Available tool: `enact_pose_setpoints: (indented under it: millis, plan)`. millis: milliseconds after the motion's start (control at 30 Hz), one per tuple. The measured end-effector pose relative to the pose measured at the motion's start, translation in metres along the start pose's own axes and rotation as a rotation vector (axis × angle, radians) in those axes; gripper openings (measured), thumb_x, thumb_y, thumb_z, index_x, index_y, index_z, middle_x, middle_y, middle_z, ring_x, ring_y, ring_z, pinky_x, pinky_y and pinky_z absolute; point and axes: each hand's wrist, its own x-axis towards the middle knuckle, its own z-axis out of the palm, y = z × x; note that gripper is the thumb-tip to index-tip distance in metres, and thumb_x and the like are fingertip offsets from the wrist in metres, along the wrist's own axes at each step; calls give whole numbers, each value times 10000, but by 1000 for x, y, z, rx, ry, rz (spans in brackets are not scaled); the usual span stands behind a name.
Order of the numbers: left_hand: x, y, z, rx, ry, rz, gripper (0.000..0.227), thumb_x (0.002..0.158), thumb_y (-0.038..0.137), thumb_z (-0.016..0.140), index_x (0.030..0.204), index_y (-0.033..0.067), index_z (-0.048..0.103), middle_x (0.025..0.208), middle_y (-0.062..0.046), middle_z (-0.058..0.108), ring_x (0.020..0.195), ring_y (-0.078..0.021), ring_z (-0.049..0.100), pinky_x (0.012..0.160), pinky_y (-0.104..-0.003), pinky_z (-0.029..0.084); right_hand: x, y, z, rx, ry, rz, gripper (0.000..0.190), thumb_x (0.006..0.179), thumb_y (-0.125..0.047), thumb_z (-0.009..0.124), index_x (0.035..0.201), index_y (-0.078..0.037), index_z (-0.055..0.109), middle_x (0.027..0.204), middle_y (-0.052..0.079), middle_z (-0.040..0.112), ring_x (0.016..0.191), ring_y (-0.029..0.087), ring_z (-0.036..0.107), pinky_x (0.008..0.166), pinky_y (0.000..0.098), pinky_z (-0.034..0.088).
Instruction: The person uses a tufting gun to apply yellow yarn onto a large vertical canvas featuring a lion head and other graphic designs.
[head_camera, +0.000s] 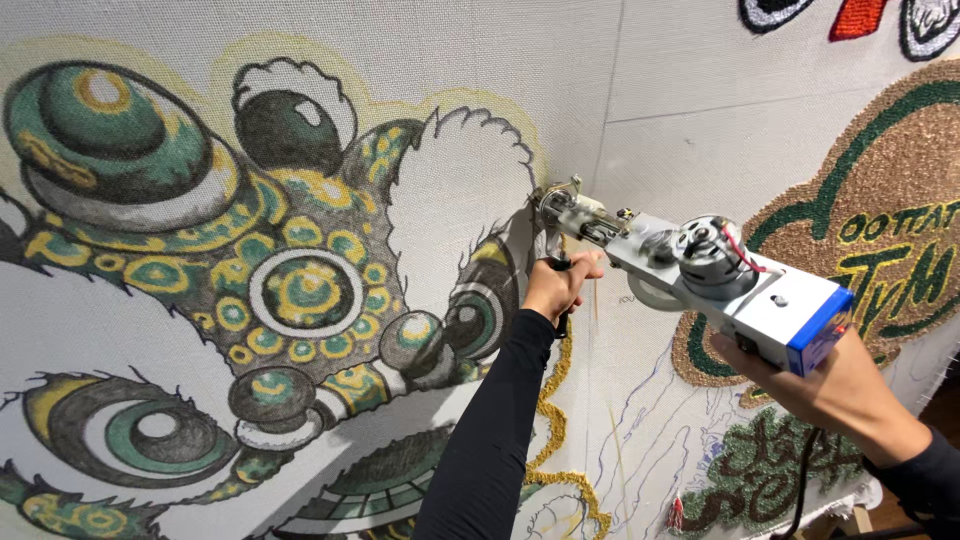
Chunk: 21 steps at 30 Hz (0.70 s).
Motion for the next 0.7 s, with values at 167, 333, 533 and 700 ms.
enact_pose_setpoints:
  millis: [167, 333, 533, 700]
  plan:
    - [10, -11, -1, -14, -17, 37, 289, 945, 294, 697, 1051, 42, 790, 834, -70, 749, 443, -94, 478, 377, -288, 355, -8, 4, 9, -3, 70, 87, 403, 790, -280, 758, 1103, -37, 686, 796, 40, 728, 638, 118, 648, 542, 311, 536]
    - [3, 3, -1, 47, 39, -2, 244, 919, 287, 712, 1004, 63, 762, 865, -34, 786, 420, -91, 472, 368, -291, 369, -12, 3, 22, 378, 32, 290, 211, 908, -209, 649, 827, -15, 640, 524, 44, 550, 411, 142, 512, 402, 313, 423]
    - [8, -4, -4, 133, 40, -17, 365, 994, 317, 736, 1011, -40, 811, 697, -166, 648, 445, -108, 523, 385, -295, 389, -8, -5, 21, 241, 32, 297, 289, 944, -187, 644, 736, 14, 631, 482, 63, 531, 402, 156, 489, 410, 331, 400]
    - [13, 0, -3, 71, 42, 54, 288, 923, 287, 708, 1031, 27, 770, 846, -27, 792, 425, -98, 503, 369, -297, 405, -6, -17, 15, 271, 59, 323, 219, 915, -174, 657, 773, -7, 639, 501, 57, 541, 406, 152, 495, 397, 338, 401]
